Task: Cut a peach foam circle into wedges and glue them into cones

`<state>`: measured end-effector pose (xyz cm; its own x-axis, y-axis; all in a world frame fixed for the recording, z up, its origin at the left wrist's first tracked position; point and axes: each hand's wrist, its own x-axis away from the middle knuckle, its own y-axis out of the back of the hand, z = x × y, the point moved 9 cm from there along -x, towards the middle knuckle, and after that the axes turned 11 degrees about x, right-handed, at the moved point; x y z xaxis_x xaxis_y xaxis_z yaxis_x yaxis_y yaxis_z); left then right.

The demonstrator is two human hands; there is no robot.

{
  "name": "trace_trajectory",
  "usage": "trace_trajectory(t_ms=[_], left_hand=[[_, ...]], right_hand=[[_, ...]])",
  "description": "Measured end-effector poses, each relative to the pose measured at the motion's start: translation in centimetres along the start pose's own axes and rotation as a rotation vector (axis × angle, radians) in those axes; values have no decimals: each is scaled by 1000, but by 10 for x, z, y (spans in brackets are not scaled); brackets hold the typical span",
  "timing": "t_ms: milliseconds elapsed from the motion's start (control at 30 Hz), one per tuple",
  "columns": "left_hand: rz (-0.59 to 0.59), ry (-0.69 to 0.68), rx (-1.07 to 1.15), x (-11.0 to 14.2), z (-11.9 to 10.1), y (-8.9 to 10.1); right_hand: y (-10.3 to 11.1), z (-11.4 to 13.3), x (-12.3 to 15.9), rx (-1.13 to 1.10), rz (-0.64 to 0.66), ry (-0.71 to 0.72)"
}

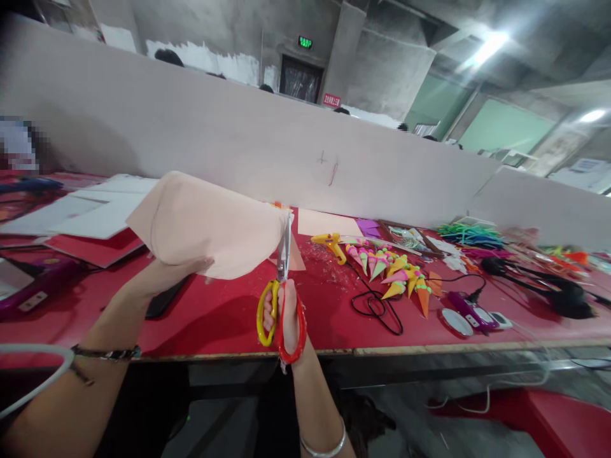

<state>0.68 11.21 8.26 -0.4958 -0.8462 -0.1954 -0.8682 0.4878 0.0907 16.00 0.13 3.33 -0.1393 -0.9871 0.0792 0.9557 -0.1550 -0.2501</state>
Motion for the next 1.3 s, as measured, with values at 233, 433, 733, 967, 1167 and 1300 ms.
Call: trace_trajectory(t_ms=[233,433,733,967,1167,1300], left_hand=[[-214,-39,39,-1,2,14],[-236,50,71,-1,14,15],[-76,27,63,-4,16,4],[-4,52,115,-4,13,-5],[8,34,70,-4,11,-4],[-43,38,39,-3,14,4]], right_hand=[[-3,-3,-2,-4,25,30],[-4,-3,-3,-7,35,36],[0,3,-4,-18,12,27],[1,1,-2,-20,-21,12],[4,-1,-1,-27,-36,-3],[6,-2,1,-23,-49,-26]])
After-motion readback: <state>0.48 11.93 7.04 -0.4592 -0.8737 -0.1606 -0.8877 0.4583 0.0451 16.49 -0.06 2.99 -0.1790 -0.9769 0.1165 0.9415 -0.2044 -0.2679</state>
